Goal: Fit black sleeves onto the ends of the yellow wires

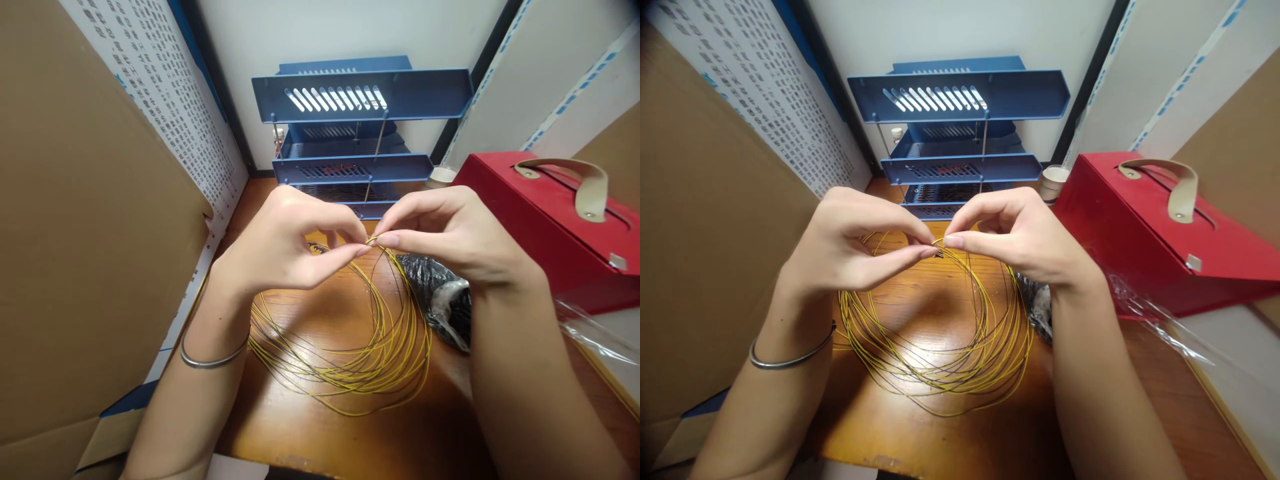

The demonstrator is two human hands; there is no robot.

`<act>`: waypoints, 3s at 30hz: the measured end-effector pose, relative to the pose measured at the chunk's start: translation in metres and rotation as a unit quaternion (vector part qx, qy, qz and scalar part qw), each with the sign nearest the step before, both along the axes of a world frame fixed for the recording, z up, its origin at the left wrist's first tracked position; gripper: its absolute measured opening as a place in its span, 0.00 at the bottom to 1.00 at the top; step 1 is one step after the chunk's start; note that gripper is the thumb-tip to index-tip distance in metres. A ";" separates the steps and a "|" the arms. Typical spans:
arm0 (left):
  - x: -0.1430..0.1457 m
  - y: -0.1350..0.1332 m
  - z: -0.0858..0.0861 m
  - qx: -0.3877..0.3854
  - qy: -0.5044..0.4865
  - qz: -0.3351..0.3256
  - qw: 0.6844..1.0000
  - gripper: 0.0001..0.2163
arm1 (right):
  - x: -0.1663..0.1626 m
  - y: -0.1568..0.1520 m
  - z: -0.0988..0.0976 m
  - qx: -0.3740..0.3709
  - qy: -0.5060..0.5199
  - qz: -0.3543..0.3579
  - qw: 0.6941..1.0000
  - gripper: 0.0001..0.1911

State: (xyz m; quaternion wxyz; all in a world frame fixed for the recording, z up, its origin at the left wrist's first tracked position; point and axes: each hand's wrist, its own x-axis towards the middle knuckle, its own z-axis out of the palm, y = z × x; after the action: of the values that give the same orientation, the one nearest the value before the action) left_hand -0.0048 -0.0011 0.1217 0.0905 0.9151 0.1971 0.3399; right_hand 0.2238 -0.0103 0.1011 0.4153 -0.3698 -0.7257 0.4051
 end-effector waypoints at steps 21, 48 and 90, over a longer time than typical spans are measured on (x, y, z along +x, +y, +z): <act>-0.001 0.000 0.002 -0.079 0.043 -0.003 0.996 0.04 | 0.001 -0.001 0.002 0.007 -0.019 -0.003 1.000 0.10; -0.014 0.007 0.008 -0.094 -0.011 0.067 0.993 0.09 | 0.001 0.006 -0.003 -0.033 -0.086 -0.008 0.996 0.13; 0.037 0.010 -0.024 -0.235 -0.136 0.054 0.961 0.26 | 0.002 -0.002 0.007 -0.049 -0.114 0.023 0.992 0.13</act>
State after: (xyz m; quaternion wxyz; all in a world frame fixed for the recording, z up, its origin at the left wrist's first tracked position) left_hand 0.0324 0.0087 0.0974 0.3101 0.8013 0.3062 0.4100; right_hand 0.2260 -0.0126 0.1084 0.3016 -0.4166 -0.7561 0.4047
